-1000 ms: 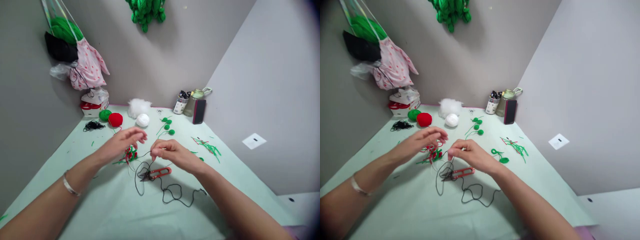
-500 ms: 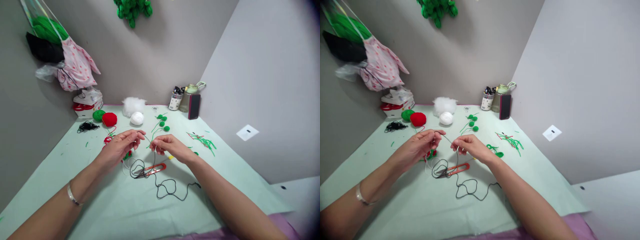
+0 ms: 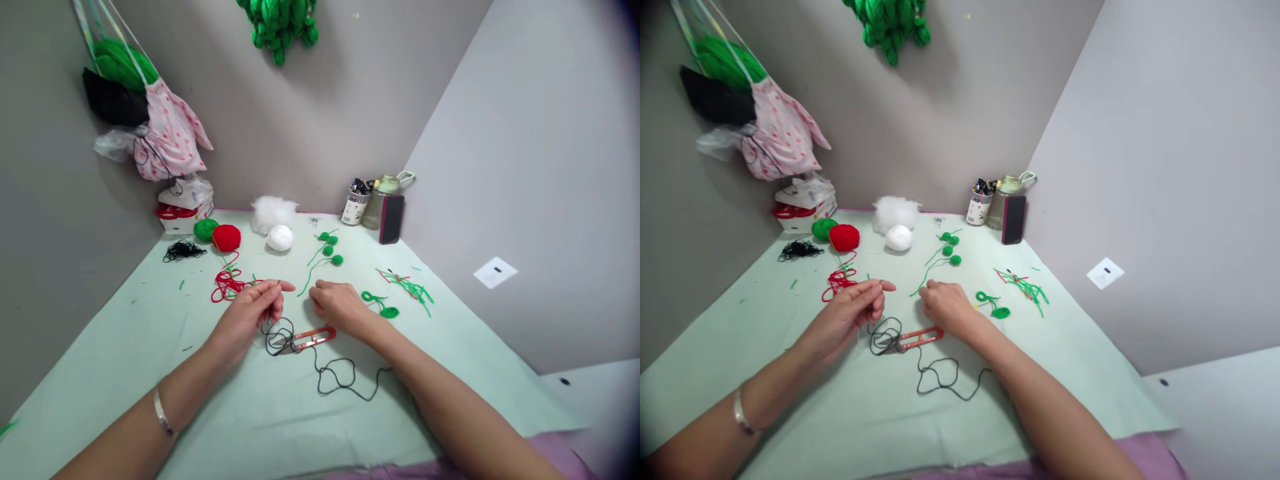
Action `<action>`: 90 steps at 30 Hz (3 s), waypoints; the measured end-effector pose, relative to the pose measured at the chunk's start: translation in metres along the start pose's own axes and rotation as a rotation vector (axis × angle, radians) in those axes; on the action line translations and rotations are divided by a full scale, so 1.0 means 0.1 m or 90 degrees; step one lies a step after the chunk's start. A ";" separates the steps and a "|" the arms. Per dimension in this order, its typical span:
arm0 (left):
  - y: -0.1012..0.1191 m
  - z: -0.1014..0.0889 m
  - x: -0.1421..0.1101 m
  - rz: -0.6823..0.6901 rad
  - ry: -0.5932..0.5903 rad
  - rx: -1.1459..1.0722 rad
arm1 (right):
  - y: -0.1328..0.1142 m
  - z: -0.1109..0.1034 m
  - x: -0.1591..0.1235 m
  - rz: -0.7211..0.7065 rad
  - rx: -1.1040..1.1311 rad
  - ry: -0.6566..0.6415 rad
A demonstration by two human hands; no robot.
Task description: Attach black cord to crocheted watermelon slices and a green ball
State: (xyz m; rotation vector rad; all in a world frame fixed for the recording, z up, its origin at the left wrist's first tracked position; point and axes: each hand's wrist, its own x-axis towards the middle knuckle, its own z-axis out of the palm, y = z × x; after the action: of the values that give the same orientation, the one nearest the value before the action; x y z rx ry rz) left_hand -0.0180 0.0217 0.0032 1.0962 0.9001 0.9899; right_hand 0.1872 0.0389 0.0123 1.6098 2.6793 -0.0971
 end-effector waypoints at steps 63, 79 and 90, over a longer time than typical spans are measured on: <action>-0.39 0.11 -0.10 0.560 0.078 0.732 | -0.31 -0.21 -0.33 0.005 0.609 0.146; -0.38 0.09 -0.08 0.559 0.080 0.867 | -0.26 -0.08 -0.25 -0.014 0.527 0.168; -0.36 0.08 -0.09 0.469 0.093 0.908 | -0.24 -0.03 -0.20 -0.021 0.529 0.164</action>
State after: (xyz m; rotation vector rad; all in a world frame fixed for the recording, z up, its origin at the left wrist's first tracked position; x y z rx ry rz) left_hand -0.0066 0.0048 -0.0293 2.7200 1.3937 0.9402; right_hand 0.1759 0.0102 0.0168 1.8215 3.0623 -1.2230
